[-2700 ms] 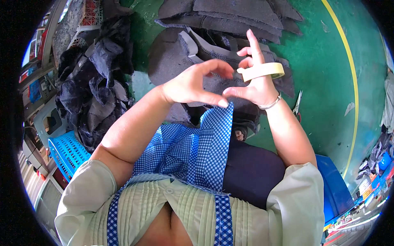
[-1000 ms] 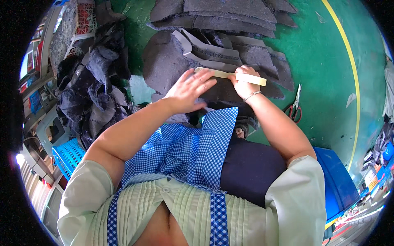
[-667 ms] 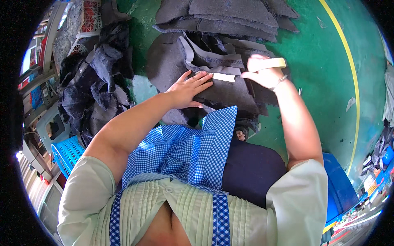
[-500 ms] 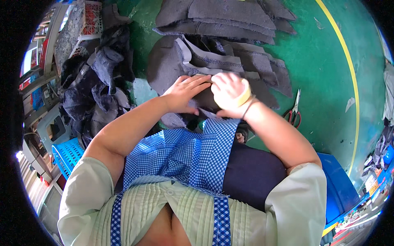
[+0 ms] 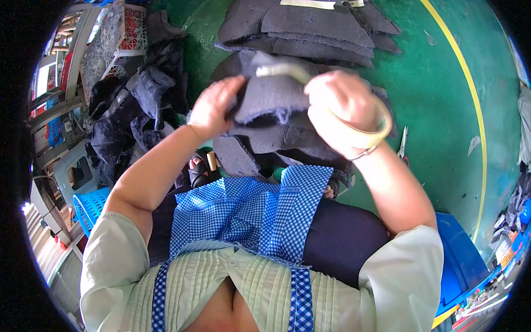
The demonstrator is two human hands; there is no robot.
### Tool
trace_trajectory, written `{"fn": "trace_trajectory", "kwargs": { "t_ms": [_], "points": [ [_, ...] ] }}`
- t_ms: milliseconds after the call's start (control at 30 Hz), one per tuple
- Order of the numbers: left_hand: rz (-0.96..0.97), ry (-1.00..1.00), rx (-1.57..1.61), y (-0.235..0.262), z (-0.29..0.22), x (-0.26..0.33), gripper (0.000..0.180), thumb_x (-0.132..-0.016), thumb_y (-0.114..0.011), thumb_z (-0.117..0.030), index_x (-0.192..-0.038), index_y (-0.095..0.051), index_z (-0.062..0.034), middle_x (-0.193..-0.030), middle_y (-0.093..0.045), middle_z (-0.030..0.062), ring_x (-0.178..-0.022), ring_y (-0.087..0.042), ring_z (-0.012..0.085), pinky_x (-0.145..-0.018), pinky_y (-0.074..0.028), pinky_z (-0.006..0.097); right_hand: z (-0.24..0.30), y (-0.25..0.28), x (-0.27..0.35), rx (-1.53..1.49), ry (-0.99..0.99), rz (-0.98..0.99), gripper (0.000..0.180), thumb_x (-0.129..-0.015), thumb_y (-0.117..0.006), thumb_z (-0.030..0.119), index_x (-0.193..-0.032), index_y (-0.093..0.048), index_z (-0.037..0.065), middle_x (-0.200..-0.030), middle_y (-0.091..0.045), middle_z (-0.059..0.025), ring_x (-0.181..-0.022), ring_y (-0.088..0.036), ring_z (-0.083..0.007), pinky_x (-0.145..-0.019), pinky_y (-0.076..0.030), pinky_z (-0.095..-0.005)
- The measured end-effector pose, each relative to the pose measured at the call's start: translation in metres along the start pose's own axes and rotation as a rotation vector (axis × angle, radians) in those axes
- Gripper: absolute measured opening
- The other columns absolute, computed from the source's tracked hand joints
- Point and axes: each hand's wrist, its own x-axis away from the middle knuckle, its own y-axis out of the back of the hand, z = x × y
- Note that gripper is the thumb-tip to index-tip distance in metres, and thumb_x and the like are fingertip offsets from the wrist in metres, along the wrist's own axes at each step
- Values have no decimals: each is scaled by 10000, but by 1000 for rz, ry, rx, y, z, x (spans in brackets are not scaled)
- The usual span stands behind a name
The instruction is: Trimming fabric shoe components with scissors and applying strips of adhesive tape.
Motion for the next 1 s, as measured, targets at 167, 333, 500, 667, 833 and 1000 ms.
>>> {"fn": "trace_trajectory", "kwargs": {
  "t_ms": [167, 333, 500, 667, 833, 1000],
  "points": [
    [-783, -211, -378, 99, -28, -57, 715, -495, -599, 22, -1190, -600, -145, -1054, -564, 71, -869, -564, 280, -763, -477, 376, -19, 58, -51, 559, 385, -157, 93, -741, -632, 60, -819, -583, 46, -941, -674, -74, -914, -637, -258, -787, -496, -362],
    [-363, 32, -538, 56, 30, -101, 551, -712, -642, -83, -1250, -550, -155, -1183, -565, 126, -1093, -514, 331, -946, -430, 404, -81, 17, -49, 765, 230, -88, 205, -740, -709, 159, -857, -598, 33, -976, -632, -70, -952, -587, -262, -821, -475, -377],
    [-193, -135, -99, 1, -20, -69, 587, -707, -742, -259, -1232, -523, -117, -1219, -544, 124, -1148, -507, 319, -970, -416, 430, -66, -5, 31, 185, -370, 54, 749, -592, -873, 315, -1228, -537, 105, -755, -502, -39, -637, -467, -187, -567, -446, -325],
    [106, 142, -150, -71, -2, -28, 840, -619, -685, -6, -1383, -387, -188, -1404, -356, 125, -1230, -419, 336, -1010, -404, 405, -48, -36, 96, 144, -472, 509, 799, -561, -869, 324, -1237, -501, 108, -1024, -529, -131, -918, -581, -294, -774, -498, -393],
    [-9, 33, -85, -25, -22, -32, 722, -592, -608, 33, -1285, -517, -149, -1310, -441, 119, -1125, -494, 325, -940, -460, 382, -57, -36, 108, 316, -224, 381, 463, -576, -717, 108, -1019, -592, 58, -989, -562, -86, -911, -563, -280, -772, -507, -373],
    [298, -68, -217, -35, -66, -1, 674, -696, -580, -72, -1354, -442, -117, -1364, -407, 145, -1082, -514, 318, -857, -496, 400, -41, 21, 107, 457, -265, 557, 479, -574, -751, 186, -1007, -585, 64, -981, -551, -94, -836, -547, -288, -728, -506, -386]
  ]
}}
